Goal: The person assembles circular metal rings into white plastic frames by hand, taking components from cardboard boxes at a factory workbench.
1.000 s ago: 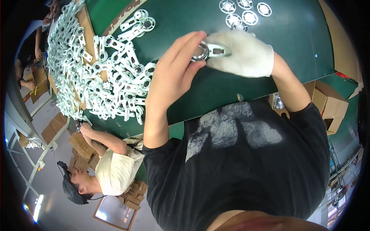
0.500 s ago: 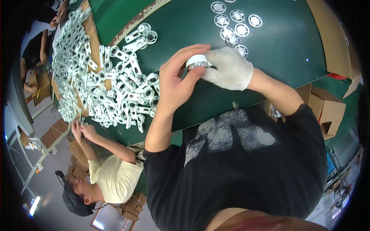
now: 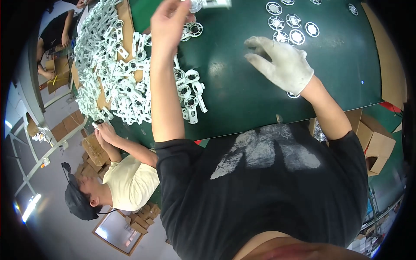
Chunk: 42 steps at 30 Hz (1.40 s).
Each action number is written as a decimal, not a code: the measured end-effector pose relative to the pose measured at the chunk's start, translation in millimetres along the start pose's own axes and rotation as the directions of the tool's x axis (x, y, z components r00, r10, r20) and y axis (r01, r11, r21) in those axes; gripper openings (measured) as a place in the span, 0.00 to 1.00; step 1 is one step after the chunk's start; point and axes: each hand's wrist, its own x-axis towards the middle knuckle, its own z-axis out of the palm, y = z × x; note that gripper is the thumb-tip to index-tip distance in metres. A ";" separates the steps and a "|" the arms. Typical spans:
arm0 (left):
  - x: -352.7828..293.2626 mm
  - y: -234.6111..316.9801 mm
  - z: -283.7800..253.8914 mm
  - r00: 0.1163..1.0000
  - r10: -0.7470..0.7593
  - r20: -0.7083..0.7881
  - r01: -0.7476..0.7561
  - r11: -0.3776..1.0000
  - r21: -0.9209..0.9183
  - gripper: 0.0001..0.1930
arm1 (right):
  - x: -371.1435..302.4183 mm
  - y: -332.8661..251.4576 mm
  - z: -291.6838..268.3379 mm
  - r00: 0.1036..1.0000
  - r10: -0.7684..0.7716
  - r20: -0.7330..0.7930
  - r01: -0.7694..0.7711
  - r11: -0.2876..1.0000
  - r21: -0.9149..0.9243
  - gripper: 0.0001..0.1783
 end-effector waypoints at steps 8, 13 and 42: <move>-34.6 -22.7 0.9 0.869 0.352 0.348 -0.440 0.227 0.869 0.22 | 0.3 7.4 1.6 0.994 -0.009 0.109 0.012 1.000 -0.021 0.21; -42.8 -21.5 -1.1 0.878 0.437 0.194 -0.366 0.354 0.860 0.13 | 3.5 8.7 4.8 0.995 -0.049 0.087 0.046 0.998 0.030 0.22; -143.2 -26.0 137.4 0.802 0.483 0.351 -0.591 0.558 0.583 0.22 | 17.3 20.2 -54.3 0.946 0.315 -0.072 -0.024 0.292 0.956 0.15</move>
